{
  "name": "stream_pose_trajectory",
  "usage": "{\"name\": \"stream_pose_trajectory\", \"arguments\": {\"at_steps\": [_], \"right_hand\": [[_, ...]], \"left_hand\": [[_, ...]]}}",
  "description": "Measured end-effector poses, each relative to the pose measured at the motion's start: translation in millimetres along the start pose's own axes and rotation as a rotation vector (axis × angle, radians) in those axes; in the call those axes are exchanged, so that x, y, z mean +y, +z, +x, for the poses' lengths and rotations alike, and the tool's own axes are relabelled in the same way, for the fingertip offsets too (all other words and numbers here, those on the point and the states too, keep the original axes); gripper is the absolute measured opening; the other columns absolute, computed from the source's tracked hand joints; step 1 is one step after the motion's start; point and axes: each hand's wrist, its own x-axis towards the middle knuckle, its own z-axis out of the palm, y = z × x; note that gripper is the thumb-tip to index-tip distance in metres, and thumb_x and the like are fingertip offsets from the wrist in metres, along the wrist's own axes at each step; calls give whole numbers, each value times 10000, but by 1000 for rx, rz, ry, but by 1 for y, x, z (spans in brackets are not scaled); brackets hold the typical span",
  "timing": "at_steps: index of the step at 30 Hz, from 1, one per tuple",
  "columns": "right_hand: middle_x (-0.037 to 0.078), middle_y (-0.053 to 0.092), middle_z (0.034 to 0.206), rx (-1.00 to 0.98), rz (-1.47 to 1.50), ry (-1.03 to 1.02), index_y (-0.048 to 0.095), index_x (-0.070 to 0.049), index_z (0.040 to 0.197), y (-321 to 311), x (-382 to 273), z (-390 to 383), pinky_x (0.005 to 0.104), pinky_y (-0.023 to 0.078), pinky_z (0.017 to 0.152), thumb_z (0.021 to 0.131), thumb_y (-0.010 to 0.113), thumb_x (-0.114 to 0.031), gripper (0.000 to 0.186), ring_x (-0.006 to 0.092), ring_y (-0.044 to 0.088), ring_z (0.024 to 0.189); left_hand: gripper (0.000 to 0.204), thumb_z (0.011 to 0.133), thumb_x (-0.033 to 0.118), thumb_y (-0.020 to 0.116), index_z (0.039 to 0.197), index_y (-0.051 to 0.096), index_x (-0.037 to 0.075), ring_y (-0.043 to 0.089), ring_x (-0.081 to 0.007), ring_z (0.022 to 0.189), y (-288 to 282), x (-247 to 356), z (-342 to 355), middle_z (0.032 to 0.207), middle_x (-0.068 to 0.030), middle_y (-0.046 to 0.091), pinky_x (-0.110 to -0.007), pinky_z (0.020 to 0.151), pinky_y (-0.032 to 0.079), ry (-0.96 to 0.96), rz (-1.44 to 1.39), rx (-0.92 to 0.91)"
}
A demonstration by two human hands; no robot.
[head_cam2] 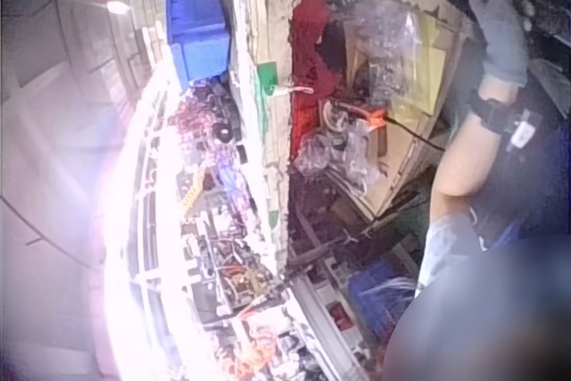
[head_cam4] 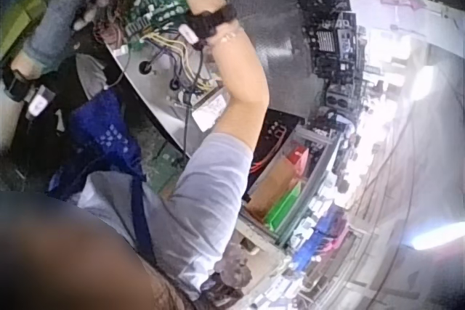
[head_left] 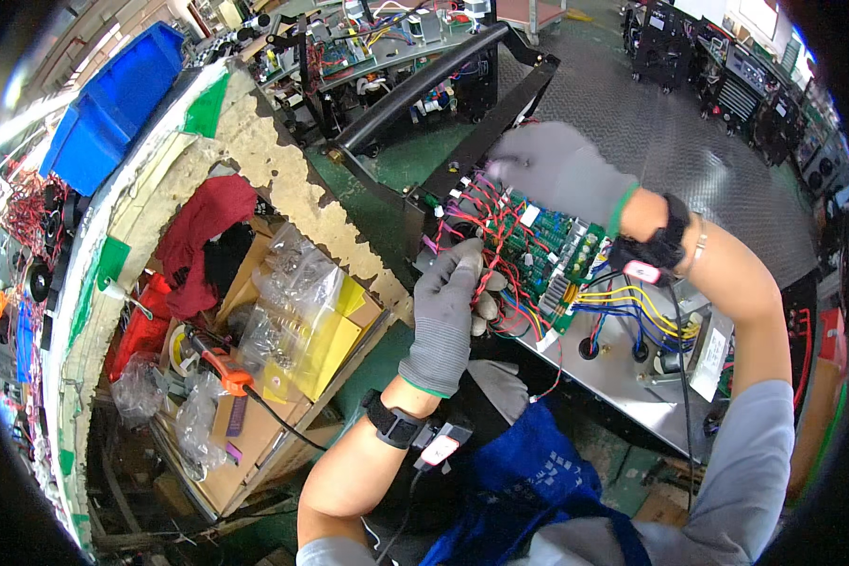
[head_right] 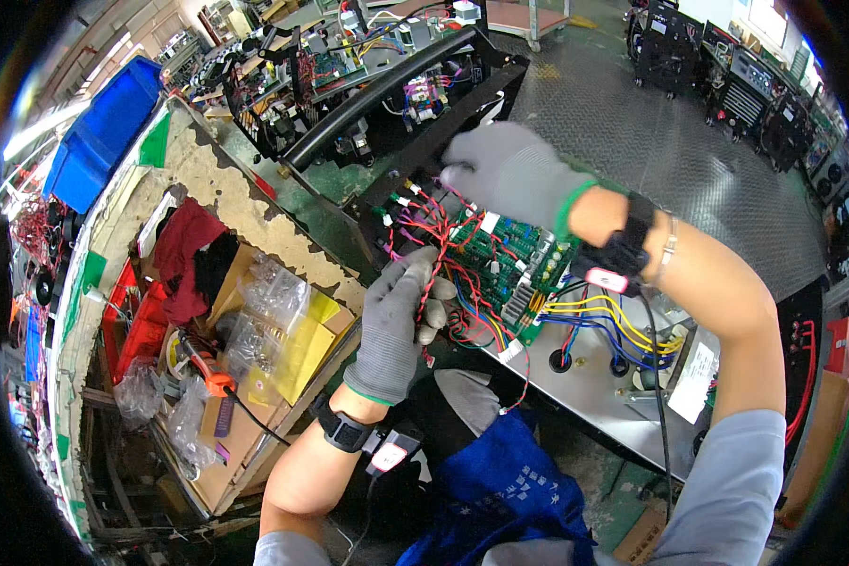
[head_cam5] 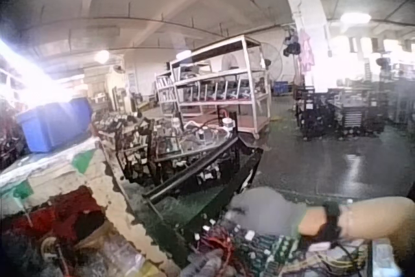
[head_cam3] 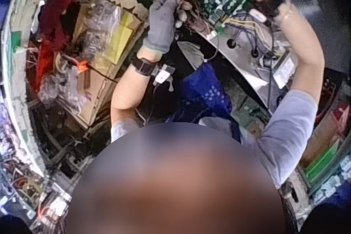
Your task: Connecting wires to a circuit board and arranging components within an industrial electronic cabinet.
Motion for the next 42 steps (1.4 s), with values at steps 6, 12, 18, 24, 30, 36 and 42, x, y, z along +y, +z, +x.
{"name": "stream_pose_trajectory", "arguments": {"at_steps": [6, 12, 18, 24, 30, 36, 42], "right_hand": [[138, 622, 679, -540, 143, 314, 662, 9, 929, -47, 3, -2, 333, 490, 596, 833, 606, -295, 323, 201, 623, 616], [58, 616, 618, -815, 450, 237, 642, -14, 722, -22, 20, 1, 285, 462, 528, 807, 636, -304, 303, 127, 593, 576], [176, 599, 727, -345, -60, -171, 659, -46, 771, 1, 50, 6, 446, 480, 674, 757, 626, -288, 245, 373, 593, 734], [181, 609, 753, -430, -73, -110, 662, -40, 770, 17, 43, 22, 455, 481, 695, 789, 581, -310, 282, 351, 615, 774], [187, 613, 748, -357, -10, -328, 650, -11, 757, 35, 67, 26, 438, 490, 680, 811, 585, -261, 264, 343, 616, 729], [158, 608, 724, -353, -3, -349, 631, -21, 711, 52, 84, 25, 411, 482, 676, 760, 585, -189, 182, 331, 605, 703], [167, 598, 714, -285, -70, -524, 626, -22, 680, 59, 88, 43, 440, 476, 627, 730, 572, -213, 205, 338, 598, 684]], "left_hand": [[365, 971, 212, 452, 1270, 479, 5, 538, -64, 585, 2, -7, 13, 886, -87, 641, -182, 433, 393, -16, -22, -110], [299, 946, 179, 481, 1200, 529, 27, 558, -65, 609, 10, -10, 29, 916, -86, 650, -185, 476, 438, -23, 250, -259], [579, 801, 387, 667, 1210, 531, 0, 654, -313, 780, 36, -15, 45, 1128, -193, 579, -390, 639, 527, 719, 1304, -128], [732, 828, 588, 519, 1248, 506, -11, 667, -260, 758, 59, -4, 74, 1187, -246, 560, -366, 580, 510, 525, 1738, -258], [831, 838, 622, 479, 1345, 396, -32, 644, -242, 672, 39, -20, 80, 1211, -237, 549, -381, 522, 481, 701, 1771, -159], [851, 793, 614, 556, 1309, 412, -47, 592, -215, 589, 41, -14, 75, 901, -132, 558, -361, 468, 453, 502, 1882, -146], [815, 823, 623, 503, 1270, 450, -56, 609, -225, 602, 37, -11, 76, 1031, -174, 583, -353, 477, 465, 552, 1876, -117]]}}
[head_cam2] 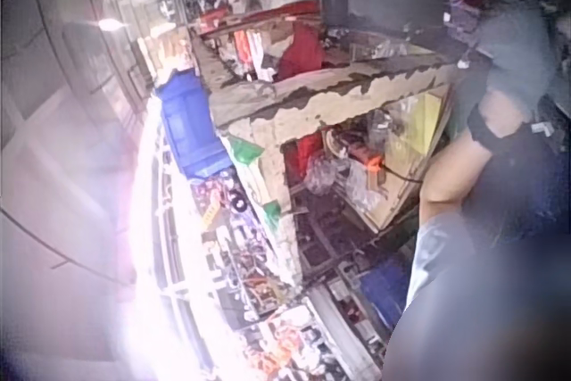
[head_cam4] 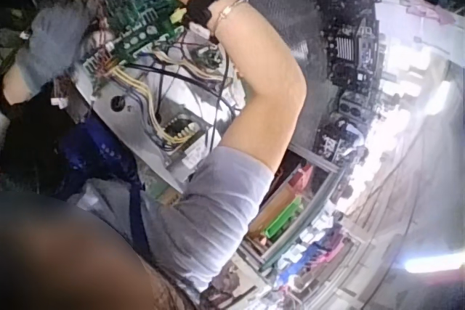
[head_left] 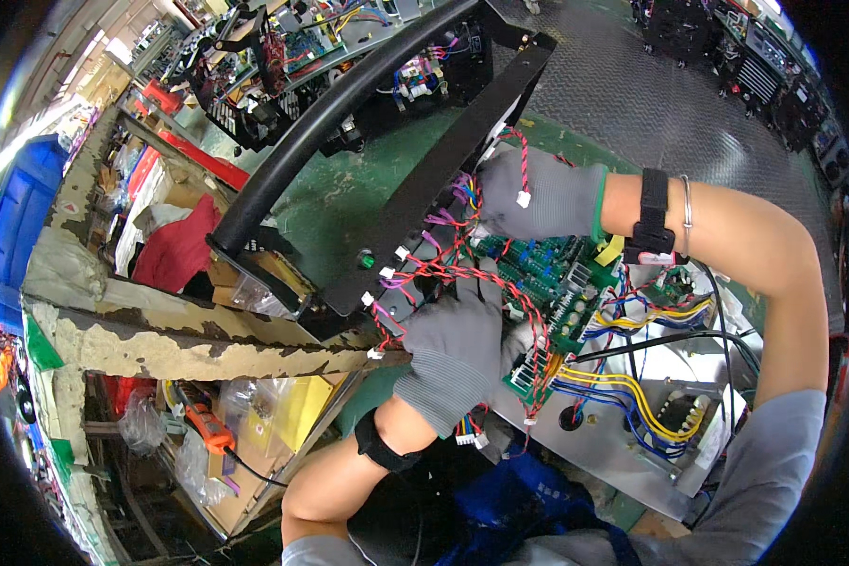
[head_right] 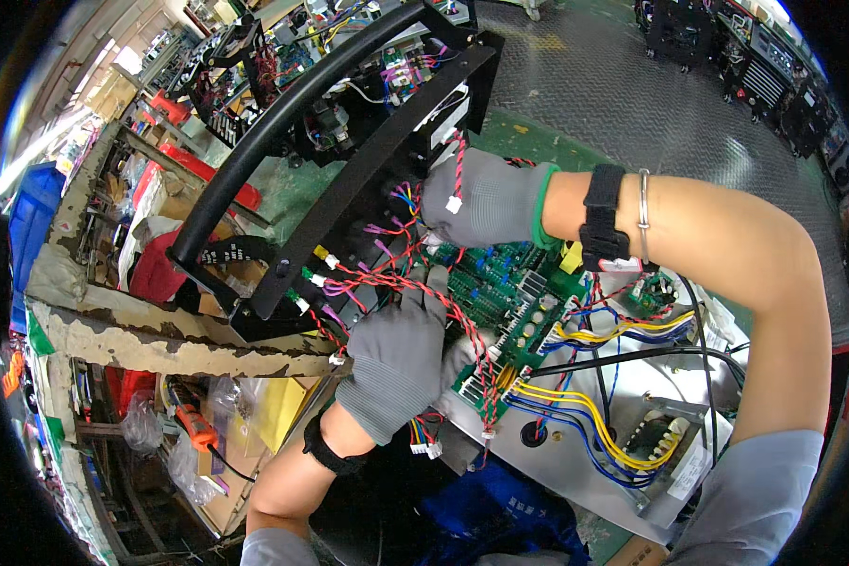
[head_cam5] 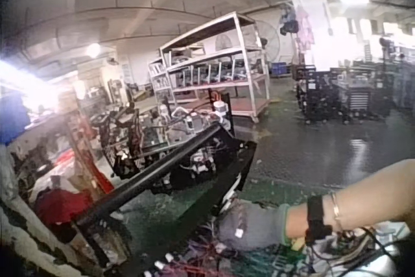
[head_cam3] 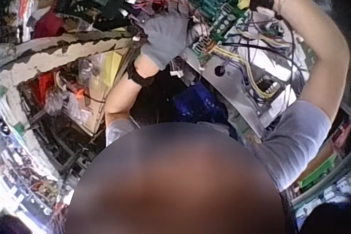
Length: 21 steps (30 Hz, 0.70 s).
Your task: Connecting wires to a circuit board and arranging components within an industrial electronic cabinet.
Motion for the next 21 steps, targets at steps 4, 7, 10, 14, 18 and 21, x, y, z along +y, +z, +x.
{"name": "stream_pose_trajectory", "arguments": {"at_steps": [4, 7, 10, 14, 18, 21], "right_hand": [[180, 593, 711, -50, 109, -56, 630, -20, 682, -13, 11, 0, 445, 469, 612, 720, 566, -222, 215, 345, 593, 687], [180, 593, 702, -31, 230, -96, 634, -26, 684, -12, 16, 4, 450, 461, 593, 720, 555, -230, 222, 355, 590, 667], [161, 597, 669, -6, -32, -172, 641, -53, 680, -12, 7, 14, 452, 461, 575, 744, 558, -233, 208, 363, 587, 628], [157, 602, 663, -82, -21, -171, 648, -63, 681, -14, 12, 9, 450, 461, 561, 738, 562, -234, 199, 359, 596, 633], [149, 606, 659, -67, -81, -212, 647, -67, 679, -10, 15, 17, 453, 459, 546, 742, 568, -258, 217, 359, 600, 628], [151, 602, 652, -70, -65, -230, 643, -65, 675, -8, 17, 20, 456, 457, 543, 747, 571, -268, 226, 360, 598, 620]], "left_hand": [[790, 846, 623, 472, 1261, 467, -48, 629, -239, 621, 5, -4, 6, 1169, -199, 569, -357, 517, 485, 81, -5, 62], [669, 857, 544, 495, 1201, 510, -29, 622, -240, 624, 0, -2, 4, 1004, -184, 566, -376, 515, 484, 31, -44, 54], [716, 853, 586, 481, 1213, 503, -32, 619, -245, 608, -11, 3, 2, 997, -177, 572, -369, 496, 471, -66, 23, -77], [850, 828, 654, 473, 1296, 460, -56, 612, -232, 612, -1, 4, 16, 1000, -179, 584, -349, 475, 445, -82, -25, -25], [836, 809, 707, 444, 1155, 514, -52, 609, -232, 604, 5, 9, 21, 864, -156, 583, -359, 453, 439, -133, 45, -29], [772, 818, 713, 422, 1000, 564, -23, 606, -249, 565, 14, 8, 19, 698, -111, 580, -370, 443, 451, -148, 64, -21]]}}
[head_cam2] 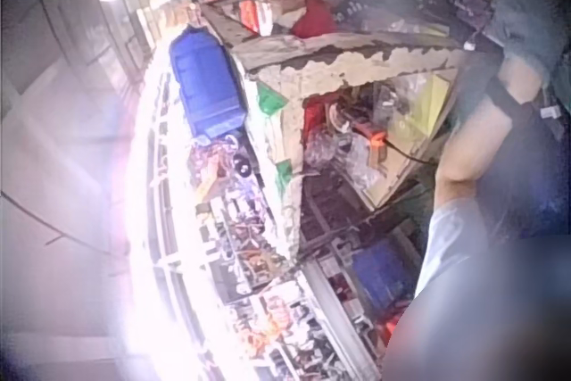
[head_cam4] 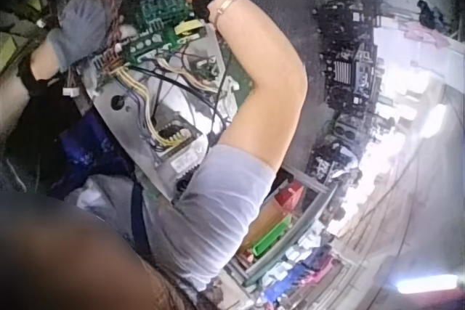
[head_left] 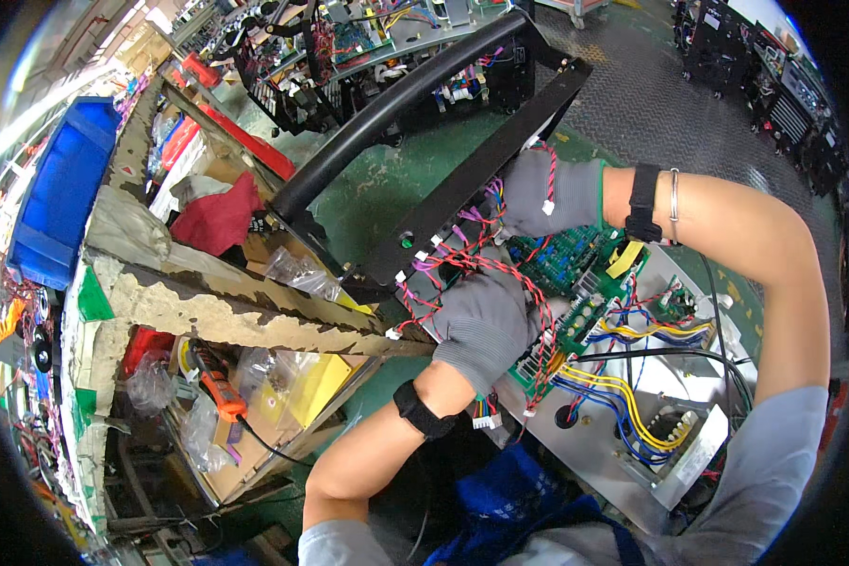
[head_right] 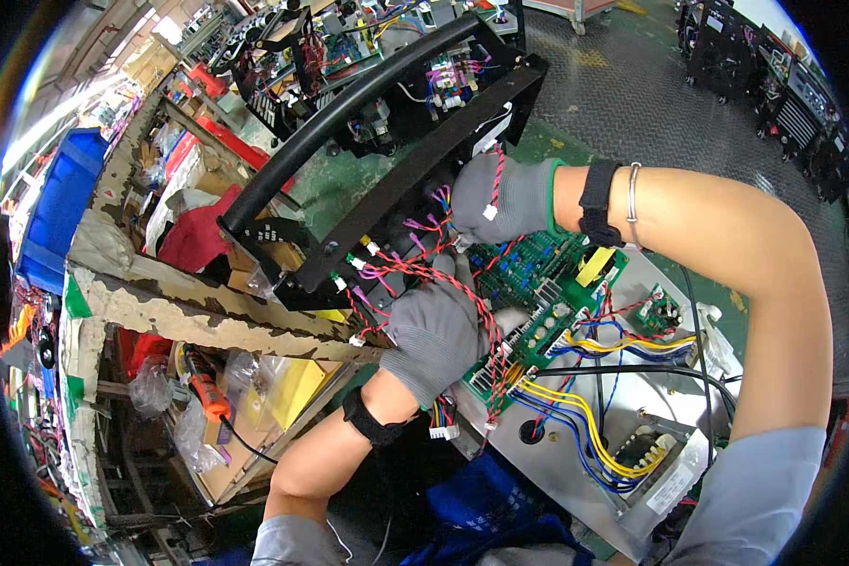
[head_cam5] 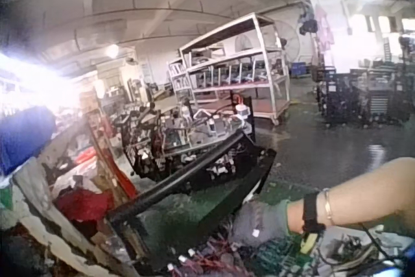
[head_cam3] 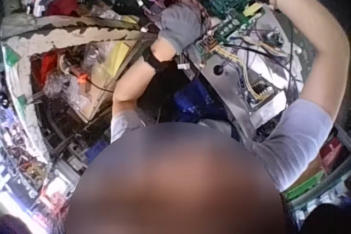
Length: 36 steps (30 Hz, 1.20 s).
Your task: Connecting wires to a circuit board and arranging components within an industrial electronic cabinet.
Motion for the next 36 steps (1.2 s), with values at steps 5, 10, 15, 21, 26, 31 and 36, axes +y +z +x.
{"name": "stream_pose_trajectory", "arguments": {"at_steps": [5, 10, 15, 21, 26, 31, 36], "right_hand": [[160, 595, 645, 11, 26, -14, 637, -62, 669, 2, -1, -2, 460, 454, 541, 741, 566, -253, 217, 364, 594, 612], [174, 599, 665, 6, 63, -31, 640, -45, 680, 2, 2, -6, 452, 453, 565, 734, 561, -232, 210, 370, 593, 637], [172, 607, 685, 33, 81, -16, 646, -38, 698, -7, 1, 2, 447, 455, 580, 733, 559, -226, 211, 366, 596, 658], [159, 611, 686, -25, 86, 29, 645, -47, 685, 1, -1, -7, 445, 461, 583, 735, 569, -243, 216, 356, 602, 662], [148, 610, 676, 89, 40, -46, 644, -64, 670, 2, -1, -3, 450, 459, 575, 739, 572, -250, 211, 350, 603, 652], [146, 605, 659, 23, 51, -38, 649, -74, 673, 0, 1, -3, 460, 455, 572, 746, 573, -273, 226, 352, 599, 637], [138, 614, 657, -91, -34, 15, 665, -77, 695, -4, -1, -3, 460, 457, 580, 779, 569, -297, 254, 354, 597, 637]], "left_hand": [[814, 831, 703, 412, 1070, 560, -61, 602, -243, 606, 3, -1, -6, 805, -158, 585, -379, 486, 444, -7, 6, 153], [841, 833, 688, 430, 1147, 535, -84, 573, -244, 597, -2, 2, -6, 866, -174, 561, -374, 489, 426, -46, -9, 49], [816, 844, 676, 416, 1230, 503, -38, 592, -241, 630, -9, -5, -13, 980, -188, 564, -372, 504, 436, -58, 92, 99], [825, 858, 658, 415, 1305, 474, -33, 617, -256, 662, -8, 2, -6, 1099, -214, 571, -378, 535, 476, -58, 29, -23], [701, 855, 591, 506, 1210, 557, -12, 616, -272, 698, -18, -3, -14, 1008, -167, 589, -372, 587, 484, -110, -46, -51], [343, 913, 301, 584, 1080, 601, 1, 618, -152, 719, -38, -21, -39, 897, -115, 659, -292, 571, 476, -434, -1339, 208], [480, 945, 440, 510, 1164, 534, 14, 561, -93, 617, -37, -26, -44, 888, -90, 654, -195, 486, 404, -746, -2025, 300]]}}
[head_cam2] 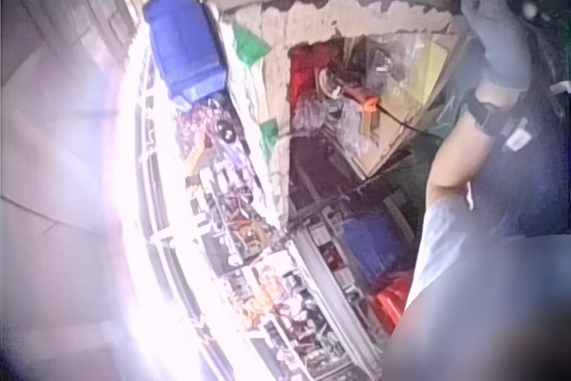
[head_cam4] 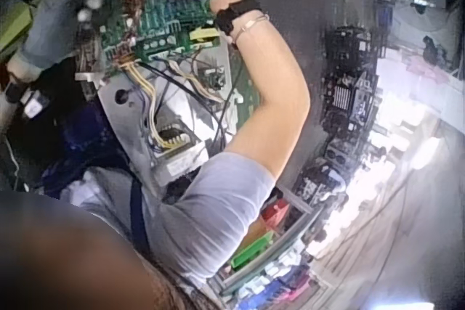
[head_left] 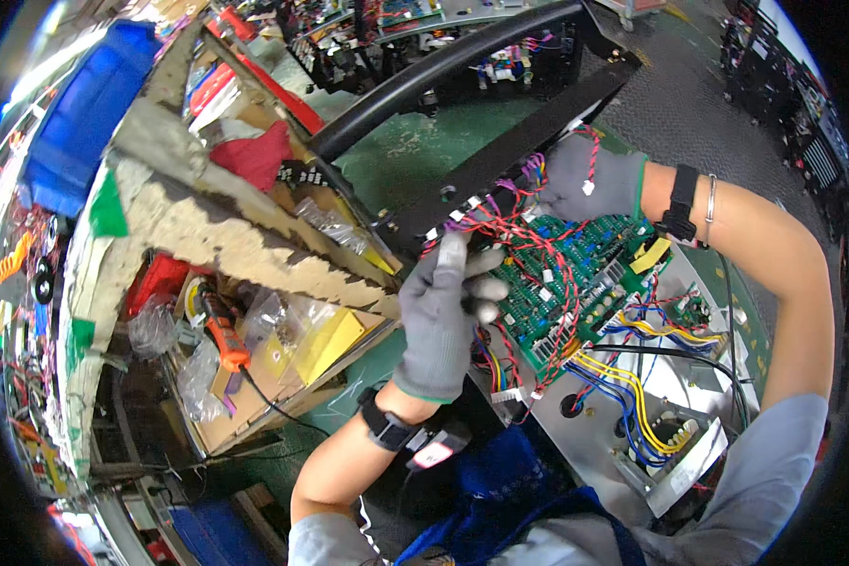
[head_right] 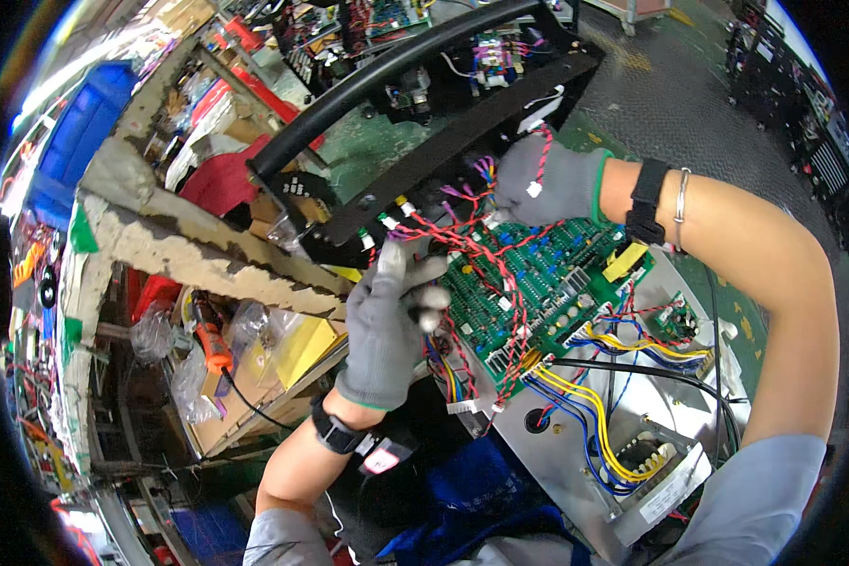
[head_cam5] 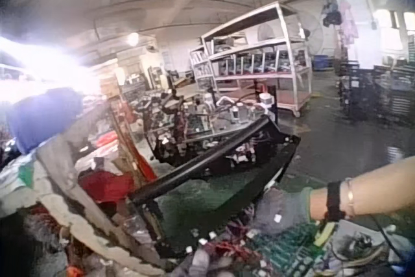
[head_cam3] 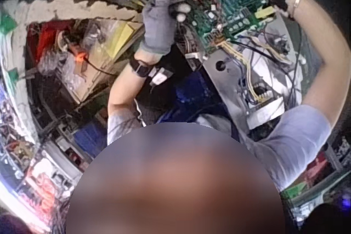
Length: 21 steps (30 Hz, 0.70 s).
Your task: Connecting wires to a circuit board and arranging components within an industrial electronic cabinet.
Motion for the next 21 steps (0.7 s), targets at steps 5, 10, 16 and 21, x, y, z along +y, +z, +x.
{"name": "stream_pose_trajectory", "arguments": {"at_steps": [5, 10, 16, 21], "right_hand": [[142, 616, 670, 75, -8, -23, 682, -75, 718, 22, 5, 7, 451, 467, 610, 808, 579, -359, 315, 340, 603, 651], [138, 613, 670, 75, -44, -1, 672, -79, 701, 20, 3, 4, 450, 471, 609, 815, 577, -365, 322, 337, 604, 654], [139, 608, 666, -65, 13, 53, 668, -75, 707, 3, 1, 2, 447, 472, 604, 812, 582, -379, 333, 341, 598, 658], [153, 606, 678, -78, 63, 81, 648, -44, 713, 4, 2, -2, 456, 465, 610, 830, 579, -430, 409, 361, 595, 675]], "left_hand": [[436, 960, 437, 482, 921, 601, 20, 492, -83, 550, 2, -3, 18, 754, -62, 622, -191, 471, 363, 6, -46, -56], [423, 971, 401, 476, 863, 620, 18, 460, -77, 502, 11, -11, 20, 660, -51, 598, -195, 454, 346, 140, 37, 17], [388, 978, 371, 472, 909, 616, 17, 546, -81, 555, 16, -11, 22, 763, -62, 654, -198, 451, 381, 204, 26, 35], [378, 992, 358, 441, 957, 606, 20, 556, -79, 543, 8, -17, 27, 797, -67, 668, -195, 443, 394, 219, 163, -52]]}}
